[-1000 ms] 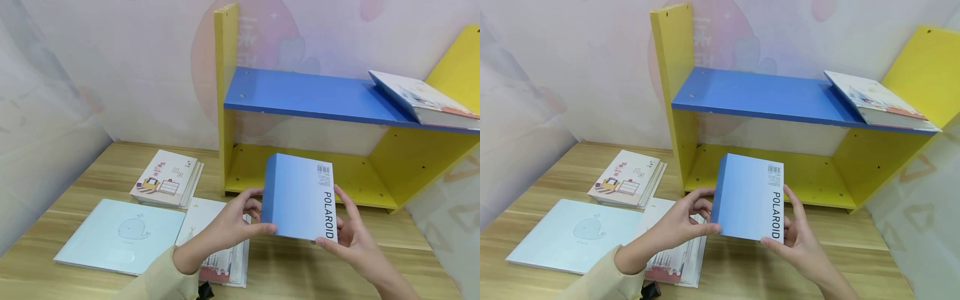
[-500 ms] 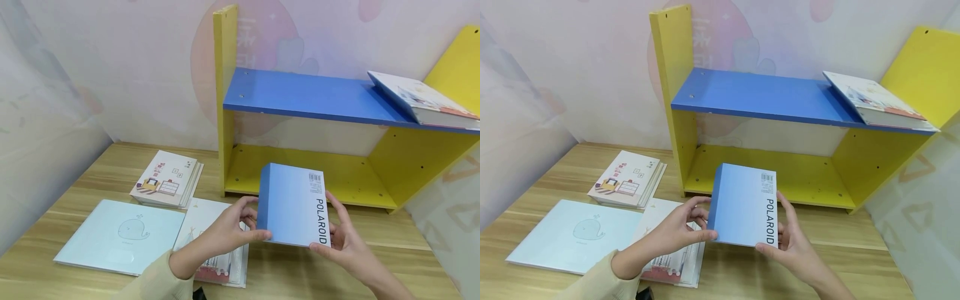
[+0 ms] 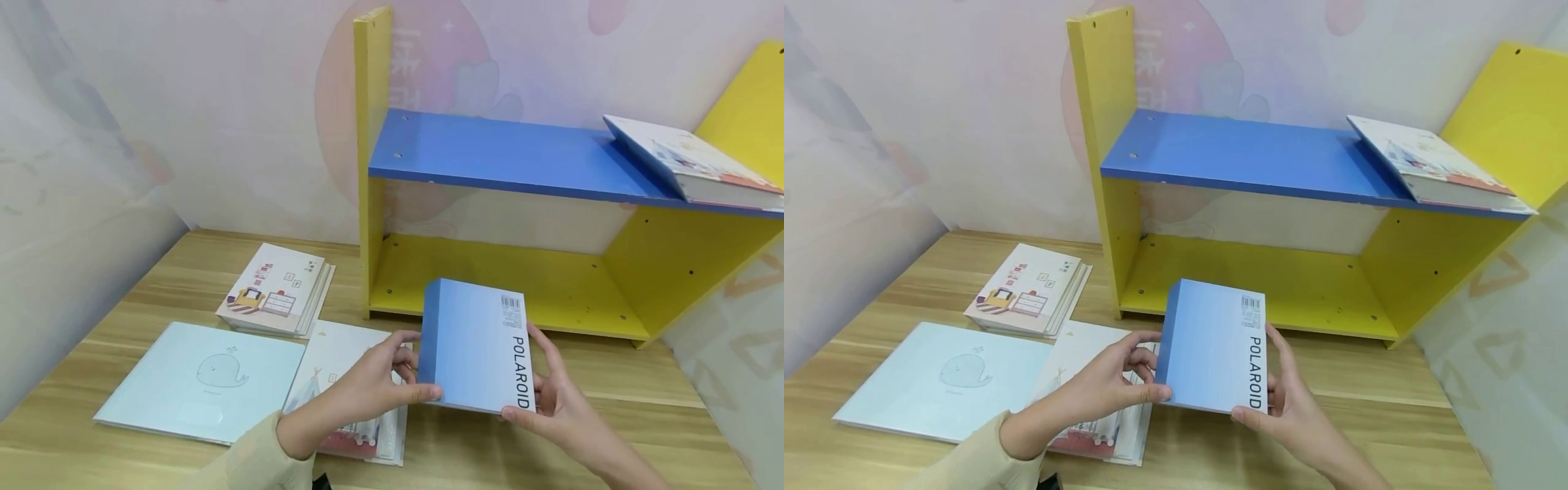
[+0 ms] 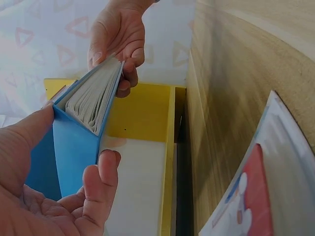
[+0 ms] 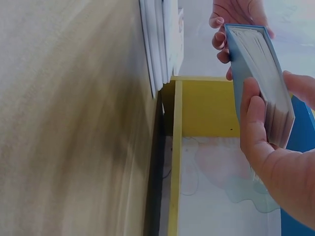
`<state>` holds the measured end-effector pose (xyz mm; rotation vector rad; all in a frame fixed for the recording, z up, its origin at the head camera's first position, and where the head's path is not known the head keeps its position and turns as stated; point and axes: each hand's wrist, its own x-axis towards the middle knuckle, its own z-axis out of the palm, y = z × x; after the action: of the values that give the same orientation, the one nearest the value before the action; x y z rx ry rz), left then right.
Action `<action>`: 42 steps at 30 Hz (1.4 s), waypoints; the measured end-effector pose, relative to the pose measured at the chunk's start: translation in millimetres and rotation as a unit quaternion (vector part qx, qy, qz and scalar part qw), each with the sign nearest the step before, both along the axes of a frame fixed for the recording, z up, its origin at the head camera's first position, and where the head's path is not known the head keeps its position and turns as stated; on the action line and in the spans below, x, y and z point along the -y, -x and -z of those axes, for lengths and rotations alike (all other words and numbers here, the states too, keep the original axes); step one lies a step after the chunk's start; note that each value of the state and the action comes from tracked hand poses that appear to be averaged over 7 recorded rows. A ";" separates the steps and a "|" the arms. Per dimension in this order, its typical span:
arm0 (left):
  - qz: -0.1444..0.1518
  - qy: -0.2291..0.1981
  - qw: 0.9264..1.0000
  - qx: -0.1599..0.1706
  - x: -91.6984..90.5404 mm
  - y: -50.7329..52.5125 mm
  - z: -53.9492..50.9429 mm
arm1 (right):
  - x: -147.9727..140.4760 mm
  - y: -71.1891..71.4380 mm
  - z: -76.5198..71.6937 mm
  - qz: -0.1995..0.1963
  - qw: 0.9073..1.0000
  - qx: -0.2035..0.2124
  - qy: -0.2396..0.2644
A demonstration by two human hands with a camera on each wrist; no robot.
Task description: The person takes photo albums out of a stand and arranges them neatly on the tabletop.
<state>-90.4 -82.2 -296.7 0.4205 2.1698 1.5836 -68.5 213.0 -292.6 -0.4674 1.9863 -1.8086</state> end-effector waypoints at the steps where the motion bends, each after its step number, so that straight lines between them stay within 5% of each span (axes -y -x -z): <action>1: 0.000 0.001 1.000 0.000 0.5 -0.4 0.2 | 0.3 -0.3 0.3 -0.001 1.000 0.002 -0.003; 28: 0.033 0.006 0.996 0.084 6.2 -6.9 18.2 | -2.8 -5.9 23.6 -0.045 0.999 0.024 -0.015; 42: 0.028 0.042 0.995 0.084 2.1 -7.5 25.5 | -1.0 -7.1 30.2 -0.033 0.997 0.050 -0.047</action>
<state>-82.9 -84.3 -322.2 0.3081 2.0686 1.4385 -61.4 214.0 -322.8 -0.4010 1.9542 -1.6577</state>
